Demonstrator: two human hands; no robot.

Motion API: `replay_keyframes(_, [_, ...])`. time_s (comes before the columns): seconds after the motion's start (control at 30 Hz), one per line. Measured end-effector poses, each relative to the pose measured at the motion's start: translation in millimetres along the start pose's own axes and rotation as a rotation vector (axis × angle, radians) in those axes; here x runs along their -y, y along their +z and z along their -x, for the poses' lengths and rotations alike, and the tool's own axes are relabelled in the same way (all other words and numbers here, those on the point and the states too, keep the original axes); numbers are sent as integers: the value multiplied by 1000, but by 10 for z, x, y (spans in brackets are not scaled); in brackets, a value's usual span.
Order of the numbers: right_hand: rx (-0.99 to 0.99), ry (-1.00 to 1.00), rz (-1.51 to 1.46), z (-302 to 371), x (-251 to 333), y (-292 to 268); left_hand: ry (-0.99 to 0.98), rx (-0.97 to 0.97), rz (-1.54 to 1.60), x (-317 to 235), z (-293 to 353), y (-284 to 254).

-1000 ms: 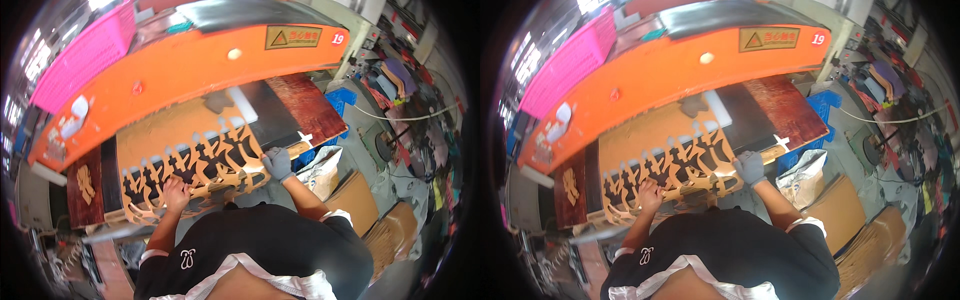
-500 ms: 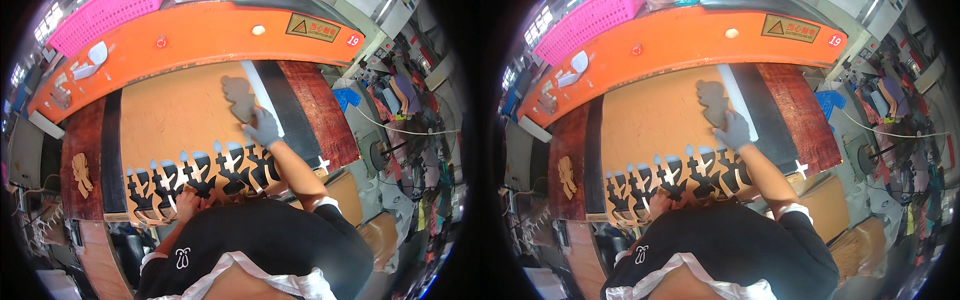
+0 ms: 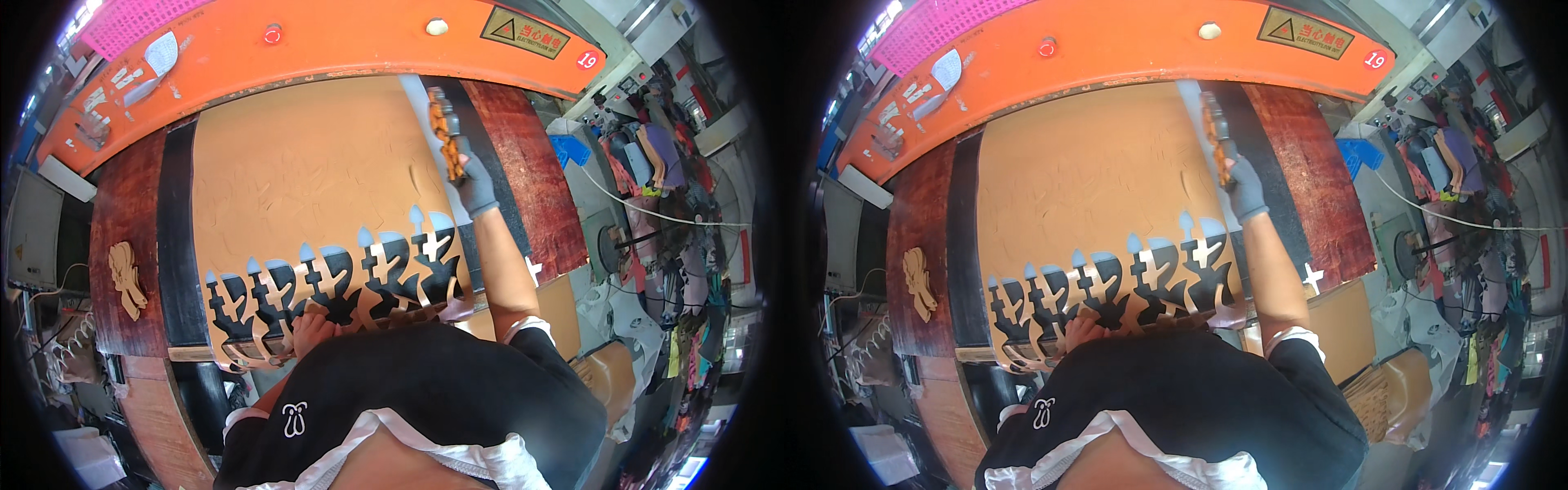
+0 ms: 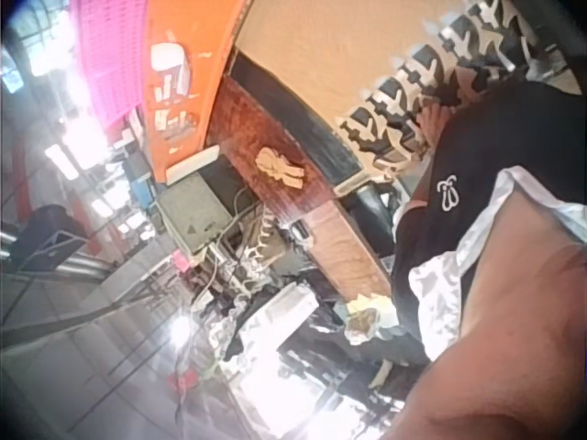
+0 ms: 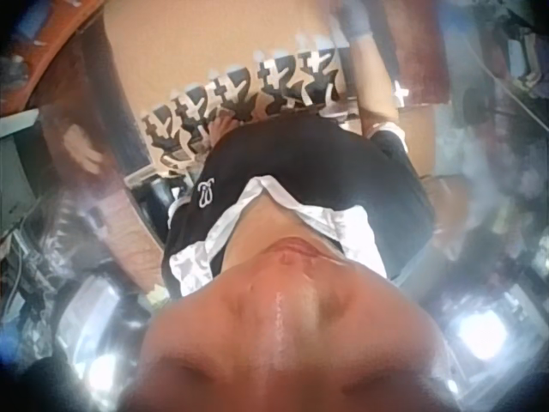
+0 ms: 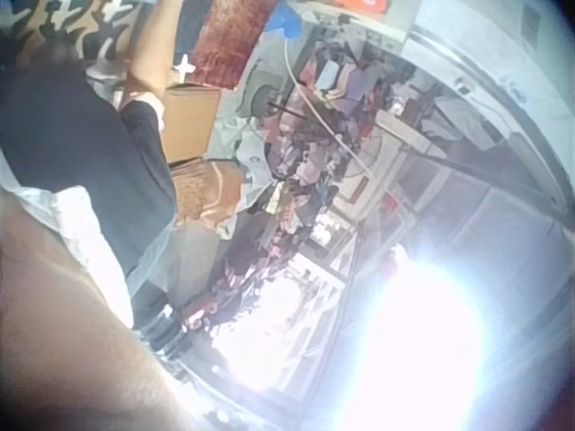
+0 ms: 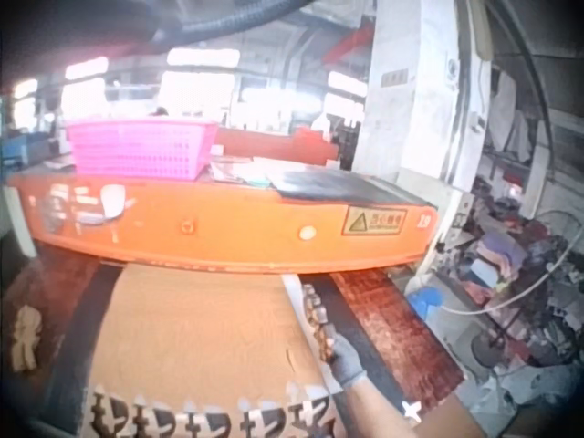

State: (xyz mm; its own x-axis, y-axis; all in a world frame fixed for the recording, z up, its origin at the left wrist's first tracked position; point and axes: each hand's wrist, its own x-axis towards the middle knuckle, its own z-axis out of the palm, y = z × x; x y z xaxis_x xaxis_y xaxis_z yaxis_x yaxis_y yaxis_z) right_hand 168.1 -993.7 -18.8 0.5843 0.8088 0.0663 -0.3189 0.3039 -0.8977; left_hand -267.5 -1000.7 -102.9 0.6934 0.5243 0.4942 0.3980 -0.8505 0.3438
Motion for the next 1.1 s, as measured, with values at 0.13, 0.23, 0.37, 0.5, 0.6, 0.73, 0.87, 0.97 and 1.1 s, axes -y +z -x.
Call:
replay_keyframes(0.13, [-180,-146,125,150,149,-487,4,-1,-2,-8,-9,11])
replay_keyframes(0.23, [-381,-208,834,390,130,-843,9,-25,33,5,-17,29])
replay_keyframes(0.37, [-487,-264,1517,848,11,-1038,38,-37,40,28,-29,37])
replay_keyframes(0.5, [-407,-542,1636,1215,16,-801,53,29,2,39,-35,5])
replay_keyframes(0.6, [-134,-551,1415,1470,-95,-442,29,36,18,34,-33,3])
replay_keyframes(0.73, [-27,-277,1371,1873,-363,-144,9,-96,11,26,85,52])
replay_keyframes(0.87, [-49,-528,1488,2143,-436,-180,33,-24,-49,40,404,108])
replay_keyframes(0.97, [-17,-593,1503,2317,-368,-303,36,30,-27,38,680,117])
replay_keyframes(1.1, [-47,-440,1518,2550,-267,-466,12,217,298,61,738,-55])
